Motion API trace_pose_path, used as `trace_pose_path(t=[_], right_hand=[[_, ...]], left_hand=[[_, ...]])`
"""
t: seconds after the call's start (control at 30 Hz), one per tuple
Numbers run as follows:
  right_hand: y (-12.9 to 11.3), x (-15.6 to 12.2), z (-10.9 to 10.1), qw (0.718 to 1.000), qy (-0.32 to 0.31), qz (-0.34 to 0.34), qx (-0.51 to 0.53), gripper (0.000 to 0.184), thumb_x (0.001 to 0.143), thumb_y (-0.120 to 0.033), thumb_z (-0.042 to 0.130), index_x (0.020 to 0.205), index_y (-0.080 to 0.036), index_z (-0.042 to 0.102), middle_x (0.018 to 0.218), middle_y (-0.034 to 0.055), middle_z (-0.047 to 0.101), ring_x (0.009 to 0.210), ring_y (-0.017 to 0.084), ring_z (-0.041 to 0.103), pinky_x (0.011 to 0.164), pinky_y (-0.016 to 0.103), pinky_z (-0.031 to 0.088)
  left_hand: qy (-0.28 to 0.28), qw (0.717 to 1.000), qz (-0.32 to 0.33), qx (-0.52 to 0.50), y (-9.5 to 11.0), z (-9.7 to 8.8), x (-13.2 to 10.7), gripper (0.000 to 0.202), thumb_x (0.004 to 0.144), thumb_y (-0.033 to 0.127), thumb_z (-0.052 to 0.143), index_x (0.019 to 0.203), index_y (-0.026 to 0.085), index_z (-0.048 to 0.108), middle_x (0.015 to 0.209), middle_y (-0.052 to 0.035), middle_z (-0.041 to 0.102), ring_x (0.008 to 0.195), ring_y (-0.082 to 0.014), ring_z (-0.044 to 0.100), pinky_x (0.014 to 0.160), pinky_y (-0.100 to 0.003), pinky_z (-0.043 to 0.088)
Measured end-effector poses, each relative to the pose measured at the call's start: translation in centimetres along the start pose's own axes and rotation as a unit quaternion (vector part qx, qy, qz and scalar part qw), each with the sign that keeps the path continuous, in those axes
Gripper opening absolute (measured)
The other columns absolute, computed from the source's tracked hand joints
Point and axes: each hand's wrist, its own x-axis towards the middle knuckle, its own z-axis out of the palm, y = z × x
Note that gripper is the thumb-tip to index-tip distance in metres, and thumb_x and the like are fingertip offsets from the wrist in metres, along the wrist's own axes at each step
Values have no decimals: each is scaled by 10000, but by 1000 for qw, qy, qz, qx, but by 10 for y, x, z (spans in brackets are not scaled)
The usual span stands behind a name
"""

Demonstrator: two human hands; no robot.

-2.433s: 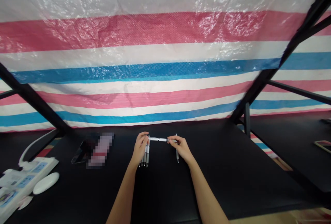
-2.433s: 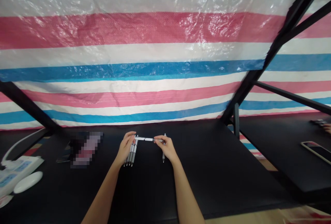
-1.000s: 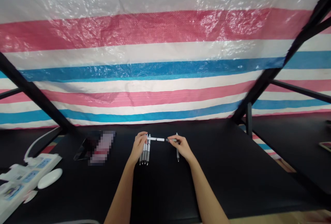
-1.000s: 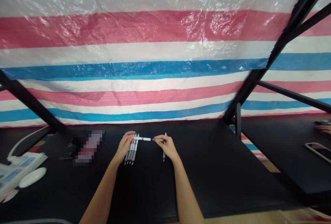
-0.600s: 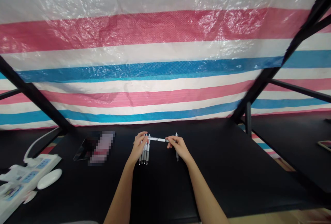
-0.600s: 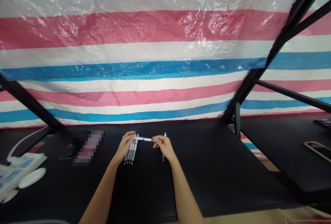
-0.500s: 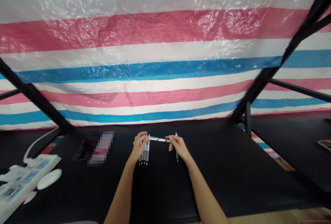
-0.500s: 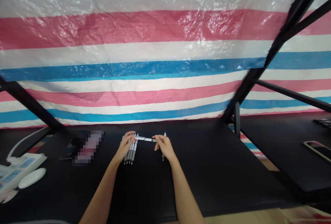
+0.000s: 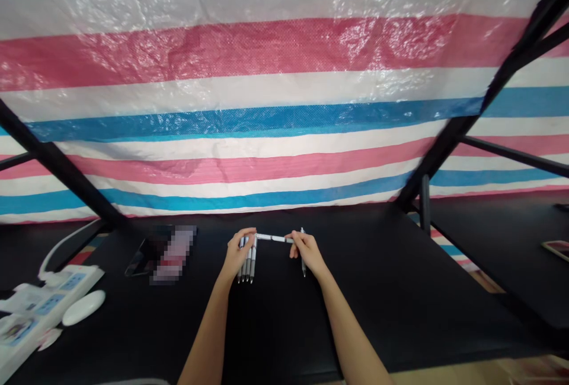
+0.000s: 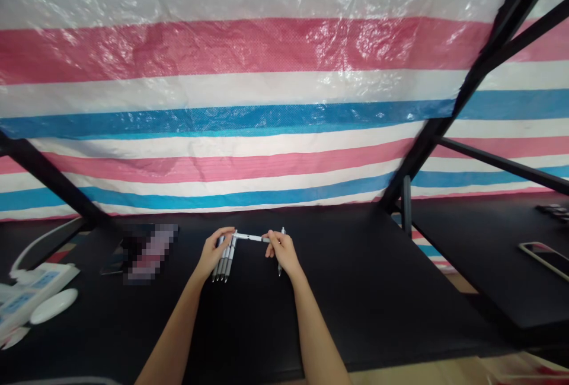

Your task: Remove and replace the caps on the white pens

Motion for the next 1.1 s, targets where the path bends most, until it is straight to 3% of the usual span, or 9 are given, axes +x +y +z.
trace_pose_path(t=[0.07,0.23,0.37,0.63,0.77,0.9,1.1], right_hand=[[0,0,0,1000,2,-15,-4,545,805,-628,415,822,-150,676,445,4,569,403,124,503,451,240,404],[-8,-2,1,998,-2,-59,-17,473,810,-587,455,847,-171,676,545,16,598,505,134,534,527,260,439],[-10,-4,3,998,-15,-62,-22,428,801,-562,486,855,-185,681,631,27,629,572,145,562,568,272,454],[-10,-6,-1,998,-20,-45,-30,303,726,-425,629,912,-192,686,838,57,694,728,185,624,686,317,478],[-10,-6,-3,999,-32,-34,-8,317,724,-388,635,955,-174,666,744,48,696,719,193,640,708,339,479],[-10,-7,-4,999,-18,-29,15,334,725,-408,630,964,-174,616,623,9,659,604,165,618,632,311,480],[-11,-7,-7,999,8,-38,-16,257,724,-440,621,786,-192,591,590,-3,618,597,164,601,620,291,462]], left_hand=[[13,1000,-12,8,2,0,0,289,813,423,488,899,222,677,939,-57,680,940,-217,592,895,-355,408],[31,996,10,83,5,1,-1,388,835,423,425,576,224,634,917,-41,667,927,-216,576,916,-373,376],[32,995,12,95,4,2,-2,449,849,427,390,494,220,572,903,-36,657,915,-213,565,911,-379,365],[41,995,11,95,3,3,-2,410,842,401,414,508,209,555,920,-35,629,908,-210,553,899,-382,367],[43,995,14,84,1,3,-1,336,831,392,444,591,223,609,966,-44,618,960,-218,543,925,-392,359],[54,995,11,79,-3,4,-1,240,802,401,499,702,243,649,1014,-40,616,998,-223,532,951,-406,345],[52,995,25,79,-8,5,0,183,772,398,555,783,264,679,1062,-50,609,1038,-243,522,955,-427,351]])
